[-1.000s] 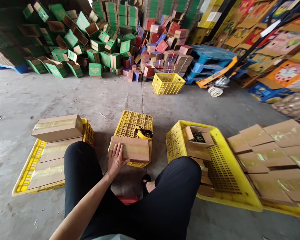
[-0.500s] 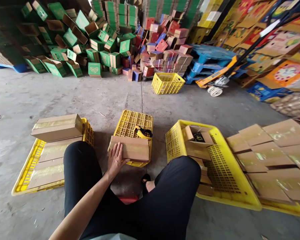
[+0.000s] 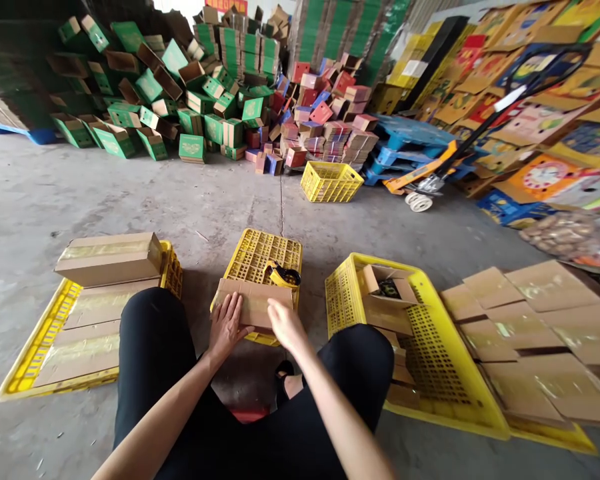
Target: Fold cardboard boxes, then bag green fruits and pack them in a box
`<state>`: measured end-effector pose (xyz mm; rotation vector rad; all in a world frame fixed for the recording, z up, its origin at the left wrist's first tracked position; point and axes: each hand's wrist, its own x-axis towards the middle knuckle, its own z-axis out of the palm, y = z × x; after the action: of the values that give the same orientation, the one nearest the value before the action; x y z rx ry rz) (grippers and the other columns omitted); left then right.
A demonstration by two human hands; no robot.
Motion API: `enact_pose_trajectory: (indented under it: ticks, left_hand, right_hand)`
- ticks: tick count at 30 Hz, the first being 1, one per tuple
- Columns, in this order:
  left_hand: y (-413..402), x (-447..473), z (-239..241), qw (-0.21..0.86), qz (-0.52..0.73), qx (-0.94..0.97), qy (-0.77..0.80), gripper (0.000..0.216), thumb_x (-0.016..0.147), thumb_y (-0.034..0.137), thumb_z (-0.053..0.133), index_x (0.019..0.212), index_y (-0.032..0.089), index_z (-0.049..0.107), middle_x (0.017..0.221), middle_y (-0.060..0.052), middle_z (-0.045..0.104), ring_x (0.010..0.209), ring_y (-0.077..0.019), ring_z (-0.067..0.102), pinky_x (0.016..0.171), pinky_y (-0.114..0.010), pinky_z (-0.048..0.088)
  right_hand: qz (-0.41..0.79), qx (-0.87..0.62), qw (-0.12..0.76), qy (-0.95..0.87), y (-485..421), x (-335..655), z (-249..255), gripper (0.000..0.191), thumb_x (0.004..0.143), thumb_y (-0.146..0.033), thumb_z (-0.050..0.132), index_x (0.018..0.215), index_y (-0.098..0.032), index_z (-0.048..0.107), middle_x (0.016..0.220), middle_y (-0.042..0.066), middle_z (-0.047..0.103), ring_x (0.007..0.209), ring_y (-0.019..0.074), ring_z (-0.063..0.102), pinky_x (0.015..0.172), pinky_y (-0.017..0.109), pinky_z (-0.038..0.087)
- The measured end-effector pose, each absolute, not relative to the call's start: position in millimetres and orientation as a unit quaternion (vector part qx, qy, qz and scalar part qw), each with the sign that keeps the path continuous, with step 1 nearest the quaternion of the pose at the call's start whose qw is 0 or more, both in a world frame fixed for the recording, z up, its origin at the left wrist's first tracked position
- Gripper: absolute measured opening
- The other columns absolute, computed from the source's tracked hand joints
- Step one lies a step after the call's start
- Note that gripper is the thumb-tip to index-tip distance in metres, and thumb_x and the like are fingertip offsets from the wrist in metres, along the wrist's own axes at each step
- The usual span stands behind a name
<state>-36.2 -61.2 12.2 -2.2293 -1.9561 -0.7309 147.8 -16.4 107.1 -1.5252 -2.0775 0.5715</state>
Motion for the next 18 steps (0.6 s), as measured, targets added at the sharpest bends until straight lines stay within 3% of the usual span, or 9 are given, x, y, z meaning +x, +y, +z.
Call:
enact_pose_trajectory:
  ticks: [3,6,12,18]
  left_hand:
    - [-62,-38,12,0.041,-0.237,-0.732,-0.637,0.068,0.103,0.038,0.052,0.165,0.018,0.034,0.167,-0.016,0.042,0.153,-0.0347,0.039,0.123,-0.051,0.030]
    - [-63,-40,11,0.040,-0.234,-0.737,-0.633,0.065,0.102,0.031,0.050,0.165,0.022,0.033,0.167,-0.013,0.041,0.153,-0.0328,0.039,0.124,-0.052,0.029]
    - [-63,-41,10,0.038,-0.233,-0.739,-0.631,0.072,0.100,0.054,0.058,0.162,0.024,0.040,0.168,-0.016,0.038,0.153,-0.0368,0.040,0.120,-0.052,0.036]
    - [-64,-35,7,0.041,-0.229,-0.736,-0.636,0.079,0.098,0.049,0.061,0.166,0.022,0.032,0.170,-0.018,0.033,0.156,-0.0389,0.034,0.123,-0.055,0.031]
  right_hand:
    - [0.170,-0.519,0.223,-0.808,-31,118,86,0.033,0.104,-0.014,0.050,0.130,-0.015,0.069,0.134,0.014,0.069,0.127,0.0258,0.062,0.112,0.044,0.050]
    - [0.092,-0.506,0.202,-0.834,-42,99,67,0.043,0.104,-0.013,0.044,0.143,-0.016,0.061,0.144,0.013,0.065,0.130,0.0275,0.057,0.116,0.046,0.045]
    - [0.019,-0.581,0.190,-0.791,-41,147,52,0.044,0.105,-0.016,0.040,0.145,-0.016,0.059,0.145,0.015,0.063,0.128,0.0297,0.058,0.111,0.046,0.047]
    - [-0.038,-0.628,0.222,-0.745,-38,177,39,0.046,0.107,-0.018,0.032,0.142,-0.009,0.060,0.140,0.020,0.063,0.126,0.0322,0.058,0.109,0.046,0.050]
